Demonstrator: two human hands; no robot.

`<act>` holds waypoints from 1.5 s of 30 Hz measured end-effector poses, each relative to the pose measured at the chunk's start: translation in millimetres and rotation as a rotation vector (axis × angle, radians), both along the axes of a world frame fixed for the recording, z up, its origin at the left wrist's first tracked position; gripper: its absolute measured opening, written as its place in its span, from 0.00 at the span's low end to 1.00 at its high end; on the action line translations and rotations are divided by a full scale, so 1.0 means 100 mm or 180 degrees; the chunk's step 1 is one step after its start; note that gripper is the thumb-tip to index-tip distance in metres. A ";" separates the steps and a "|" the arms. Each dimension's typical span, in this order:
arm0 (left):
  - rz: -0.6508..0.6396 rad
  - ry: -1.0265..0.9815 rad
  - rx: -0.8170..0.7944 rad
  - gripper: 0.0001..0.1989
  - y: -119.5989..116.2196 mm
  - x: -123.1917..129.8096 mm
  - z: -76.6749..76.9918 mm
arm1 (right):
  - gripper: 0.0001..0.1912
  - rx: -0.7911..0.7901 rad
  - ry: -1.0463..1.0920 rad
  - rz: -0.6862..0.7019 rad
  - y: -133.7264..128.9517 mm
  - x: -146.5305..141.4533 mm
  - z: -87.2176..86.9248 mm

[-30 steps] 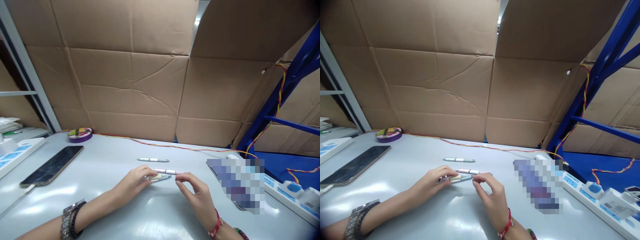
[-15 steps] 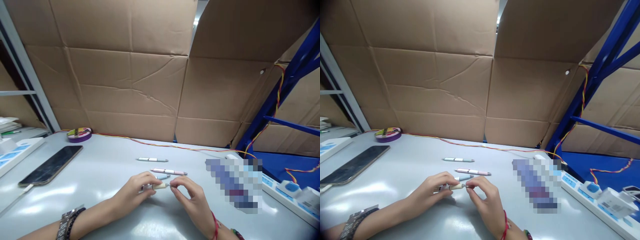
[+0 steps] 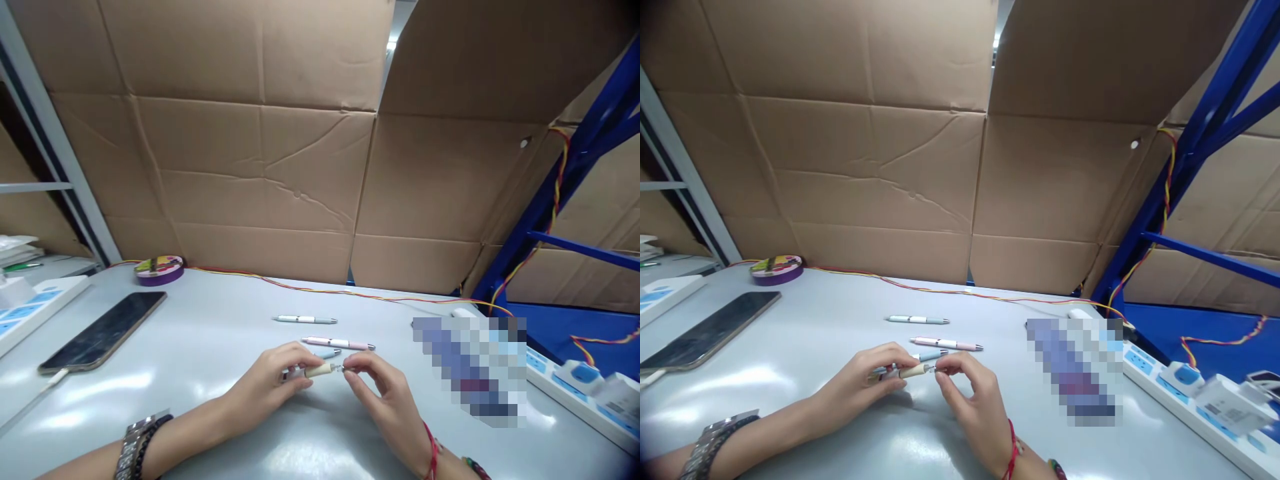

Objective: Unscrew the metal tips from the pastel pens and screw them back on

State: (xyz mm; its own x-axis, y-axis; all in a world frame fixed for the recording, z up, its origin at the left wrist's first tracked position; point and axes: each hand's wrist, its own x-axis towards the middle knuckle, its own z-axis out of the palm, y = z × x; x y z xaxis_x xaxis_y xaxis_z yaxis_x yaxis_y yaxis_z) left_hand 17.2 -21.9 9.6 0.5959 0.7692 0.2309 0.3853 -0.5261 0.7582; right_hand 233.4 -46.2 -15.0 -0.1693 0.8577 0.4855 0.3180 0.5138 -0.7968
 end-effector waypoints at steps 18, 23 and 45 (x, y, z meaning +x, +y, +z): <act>-0.0135 0.0085 0.0040 0.11 -0.03 0.00 -0.02 | 0.05 -0.0180 -0.0044 0.0163 -0.02 -0.02 0.02; -0.0412 0.0156 0.0151 0.16 -0.12 0.01 0.03 | 0.05 -0.0372 -0.0017 0.0470 -0.06 -0.05 0.06; -0.0199 0.0017 0.0377 0.08 -0.14 0.03 -0.03 | 0.04 -0.0693 0.0573 0.0488 -0.09 -0.06 0.07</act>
